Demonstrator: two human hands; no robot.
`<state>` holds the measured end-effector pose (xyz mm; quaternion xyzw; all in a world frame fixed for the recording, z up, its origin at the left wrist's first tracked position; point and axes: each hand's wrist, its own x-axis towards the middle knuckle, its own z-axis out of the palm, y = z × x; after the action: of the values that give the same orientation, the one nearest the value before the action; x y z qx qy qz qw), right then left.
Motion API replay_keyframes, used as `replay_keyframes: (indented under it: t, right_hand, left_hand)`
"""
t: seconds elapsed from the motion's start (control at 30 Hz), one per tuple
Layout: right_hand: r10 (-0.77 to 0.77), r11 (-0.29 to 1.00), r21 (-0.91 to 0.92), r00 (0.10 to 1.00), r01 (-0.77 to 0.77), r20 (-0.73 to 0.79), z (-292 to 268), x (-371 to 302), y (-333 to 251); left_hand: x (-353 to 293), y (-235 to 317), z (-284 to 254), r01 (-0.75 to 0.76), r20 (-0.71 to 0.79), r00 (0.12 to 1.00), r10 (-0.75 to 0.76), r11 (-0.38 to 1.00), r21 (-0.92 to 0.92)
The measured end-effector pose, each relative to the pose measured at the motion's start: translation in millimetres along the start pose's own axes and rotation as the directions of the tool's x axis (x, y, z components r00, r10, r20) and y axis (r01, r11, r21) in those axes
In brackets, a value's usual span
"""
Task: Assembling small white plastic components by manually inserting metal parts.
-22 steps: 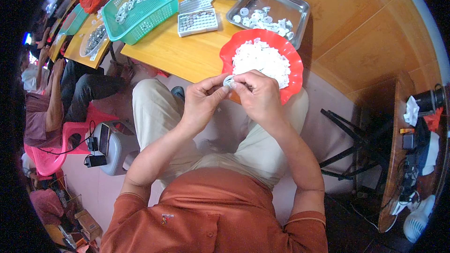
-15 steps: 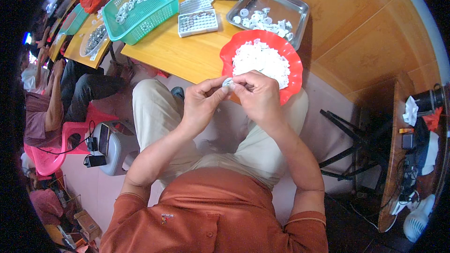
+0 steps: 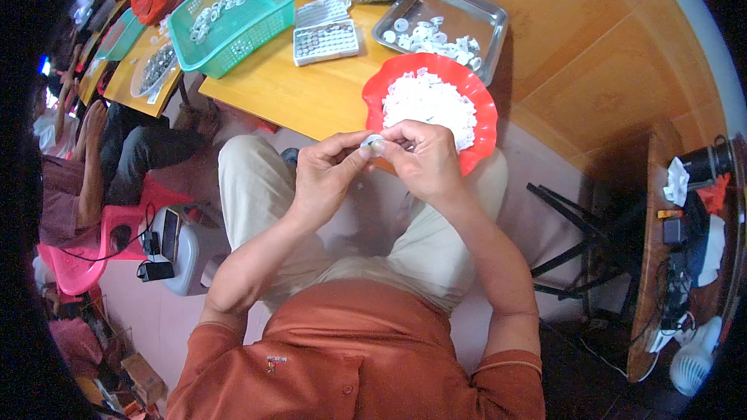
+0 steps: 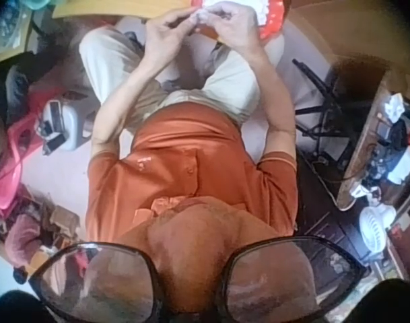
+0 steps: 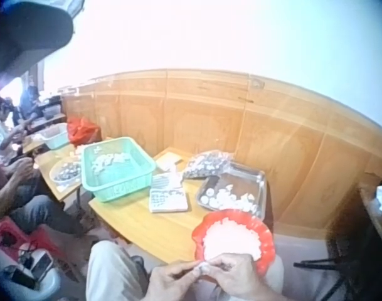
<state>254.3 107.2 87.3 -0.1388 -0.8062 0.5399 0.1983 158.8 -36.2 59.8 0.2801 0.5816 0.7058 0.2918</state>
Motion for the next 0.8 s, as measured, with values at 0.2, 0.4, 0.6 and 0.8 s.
replay_keyframes:
  t: [0.2,0.4,0.6,0.8]
  right_hand:
    - [0.030,0.999,-0.043,1.000,-0.030,0.006,-2.5,2.7,-4.7]
    - [0.068,0.996,0.053,0.997,-0.065,-0.048,-21.4,15.9,-0.1]
    - [-0.004,0.946,-0.311,0.957,-0.091,-0.291,-85.7,86.4,27.0]
    - [0.011,0.967,-0.240,0.953,-0.087,-0.303,-110.8,152.9,67.4]
  left_hand:
    - [-2.0,5.8,1.2,-0.013,-0.023,1.000,0.012,1.000,-0.011]
    - [-1.8,8.4,5.9,-0.045,-0.061,0.997,0.045,0.999,0.001]
    - [0.0,0.2,-2.3,-0.027,-0.061,0.998,0.033,0.995,0.099]
    - [5.5,-9.9,-7.1,-0.007,-0.061,0.998,0.011,0.998,0.057]
